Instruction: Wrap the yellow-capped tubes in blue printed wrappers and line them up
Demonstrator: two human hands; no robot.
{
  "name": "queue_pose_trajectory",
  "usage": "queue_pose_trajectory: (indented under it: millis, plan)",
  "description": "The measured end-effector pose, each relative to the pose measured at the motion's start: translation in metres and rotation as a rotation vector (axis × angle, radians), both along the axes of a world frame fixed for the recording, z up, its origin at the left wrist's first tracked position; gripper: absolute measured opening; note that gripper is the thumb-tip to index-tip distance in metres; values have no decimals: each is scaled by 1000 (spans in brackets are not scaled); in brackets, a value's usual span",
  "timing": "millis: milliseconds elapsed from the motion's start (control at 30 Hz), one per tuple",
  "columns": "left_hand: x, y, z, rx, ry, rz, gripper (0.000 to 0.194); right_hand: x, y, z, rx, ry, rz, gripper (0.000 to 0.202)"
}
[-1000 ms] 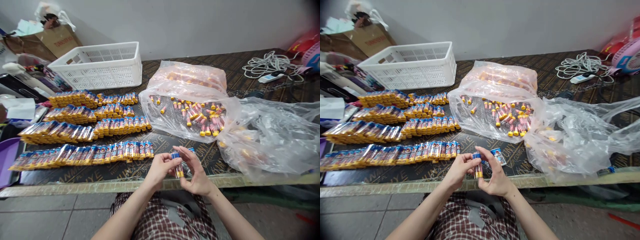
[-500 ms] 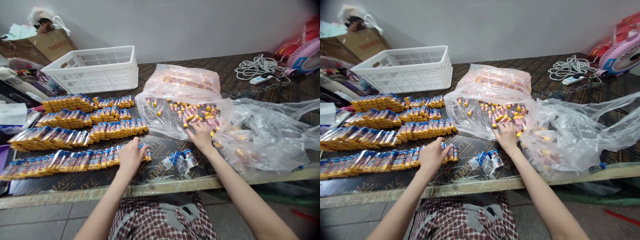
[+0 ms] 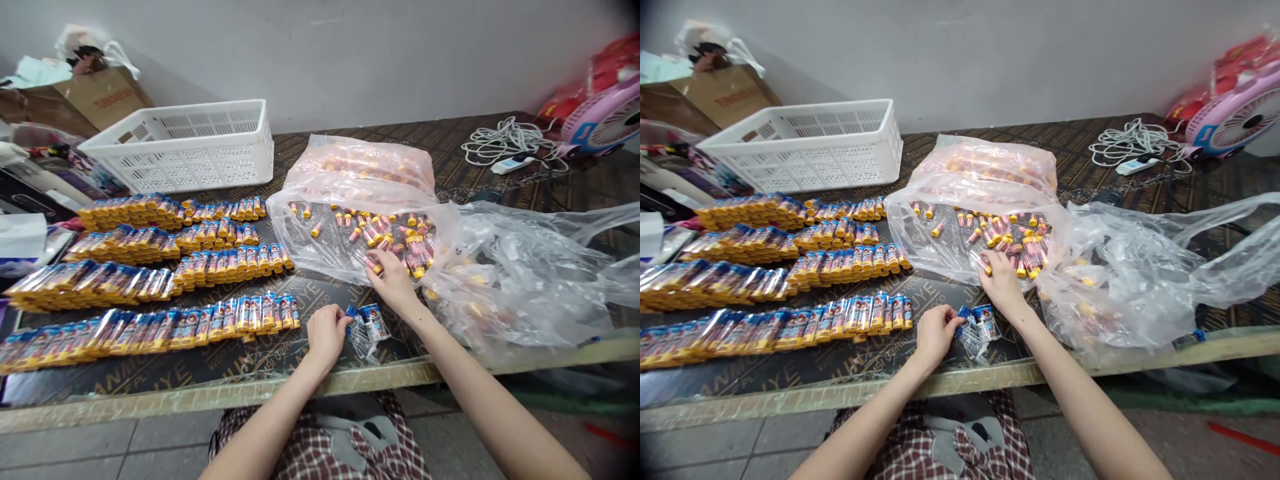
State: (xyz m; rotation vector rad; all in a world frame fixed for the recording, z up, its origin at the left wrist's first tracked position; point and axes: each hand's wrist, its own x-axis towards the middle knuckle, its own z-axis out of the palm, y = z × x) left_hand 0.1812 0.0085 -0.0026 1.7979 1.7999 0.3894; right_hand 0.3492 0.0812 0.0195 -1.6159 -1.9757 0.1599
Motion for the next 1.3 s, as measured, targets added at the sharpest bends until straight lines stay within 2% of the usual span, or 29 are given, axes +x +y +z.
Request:
queue_pose_trajectory:
  millis: [67,167,333,433,500,600,700,800,900,1100,1300]
  plan:
    - [-1,0,1,13,14,-15,17,3,-23,2,0,226,42,24]
    - [-1,0,4,42,75,-68,19,4,-53,2,-40,394,42,20]
    - [-2,-5,5,187,172,-201,27,0,-84,0,-43,480,-7,20]
    - [0,-9,4,294,26,-192,24,-3,-93,0,-6,494,-49,19]
    - [2,-9,5,270,-205,-99,16,-4,-99,0,15,524,-80,19]
    - [4,-5,9,112,-624,143,6,-5,-107,-3,22,612,-113,21]
    - [1,2,13,-83,-1007,366,22,-7,-116,-5,-7,702,-104,27]
    - [-3,7,16,-256,-1278,501,33,-11,-124,-3,-4,690,-96,29]
    - [-6,9,18,-312,-1384,575,33,-15,-130,-2,45,617,-86,32]
    - [-7,8,20,-287,-1410,693,38,-20,-133,-1,139,496,-47,37]
    - [-7,8,22,-265,-1389,690,38,-26,-134,2,50,503,30,35]
